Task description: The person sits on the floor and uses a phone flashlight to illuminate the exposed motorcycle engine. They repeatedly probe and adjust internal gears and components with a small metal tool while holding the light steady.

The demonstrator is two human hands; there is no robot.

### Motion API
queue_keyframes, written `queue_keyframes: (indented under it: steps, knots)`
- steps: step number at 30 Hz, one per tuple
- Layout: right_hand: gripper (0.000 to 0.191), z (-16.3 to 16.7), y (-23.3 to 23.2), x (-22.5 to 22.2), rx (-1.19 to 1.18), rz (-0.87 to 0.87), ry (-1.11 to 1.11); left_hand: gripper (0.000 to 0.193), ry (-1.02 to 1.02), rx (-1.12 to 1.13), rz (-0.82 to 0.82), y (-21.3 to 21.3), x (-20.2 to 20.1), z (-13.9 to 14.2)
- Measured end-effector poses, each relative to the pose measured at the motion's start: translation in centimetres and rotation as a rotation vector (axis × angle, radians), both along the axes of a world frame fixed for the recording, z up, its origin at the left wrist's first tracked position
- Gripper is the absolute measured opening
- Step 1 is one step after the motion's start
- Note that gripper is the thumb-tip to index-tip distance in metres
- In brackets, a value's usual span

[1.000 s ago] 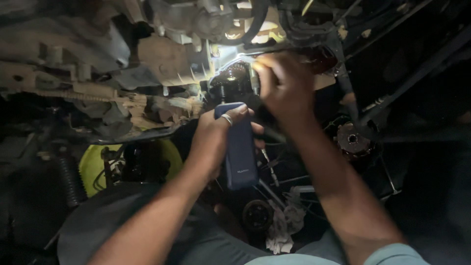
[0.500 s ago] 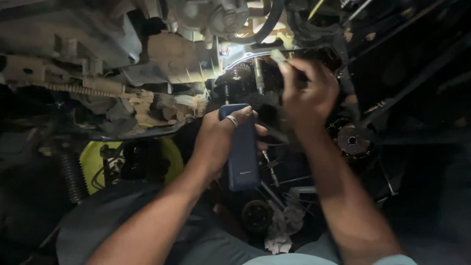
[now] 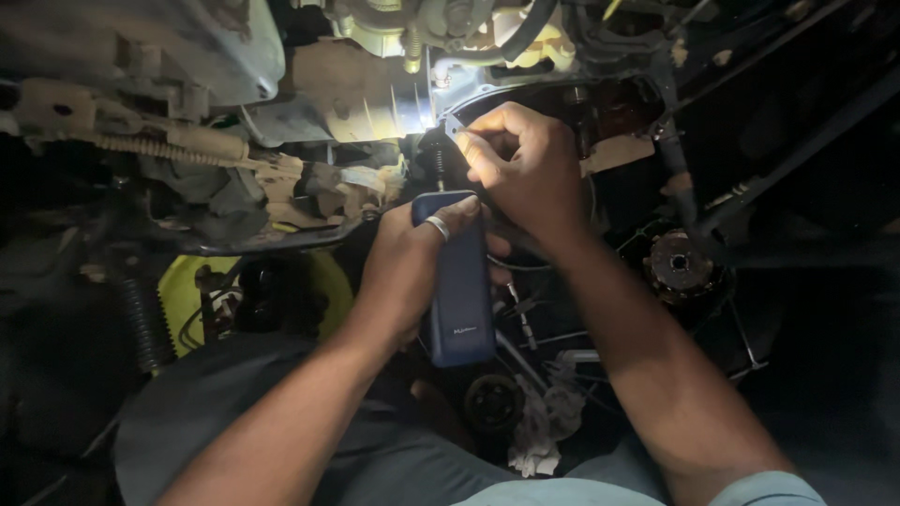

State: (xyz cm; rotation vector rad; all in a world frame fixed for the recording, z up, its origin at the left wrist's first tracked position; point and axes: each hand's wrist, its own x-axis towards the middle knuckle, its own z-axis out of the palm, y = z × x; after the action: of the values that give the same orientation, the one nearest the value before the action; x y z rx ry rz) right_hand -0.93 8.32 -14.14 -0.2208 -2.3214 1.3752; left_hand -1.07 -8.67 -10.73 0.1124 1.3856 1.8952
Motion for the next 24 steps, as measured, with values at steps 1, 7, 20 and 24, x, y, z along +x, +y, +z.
queue_keyframes:
  steps: [1, 7, 20, 24]
  knots:
    - [0.015, -0.3, -0.2, 0.0, -0.004, -0.031, 0.002, 0.028, 0.008, -0.001, -0.002, -0.1, 0.0, 0.1]
    - [0.014, -0.2, 2.2, 1.9, -0.320, -0.224, 0.015, 0.031, 0.058, -0.016, -0.045, -0.1, 0.2, 0.2]
    - [0.014, 0.5, 1.4, 2.3, -0.753, -0.392, -0.067, 0.029, 0.007, -0.002, -0.064, 0.5, 1.5, 1.0]
    - [0.014, 0.5, 3.9, 3.6, -0.776, -0.368, 0.079, 0.031, 0.034, -0.057, -0.086, 0.6, 1.5, 1.2]
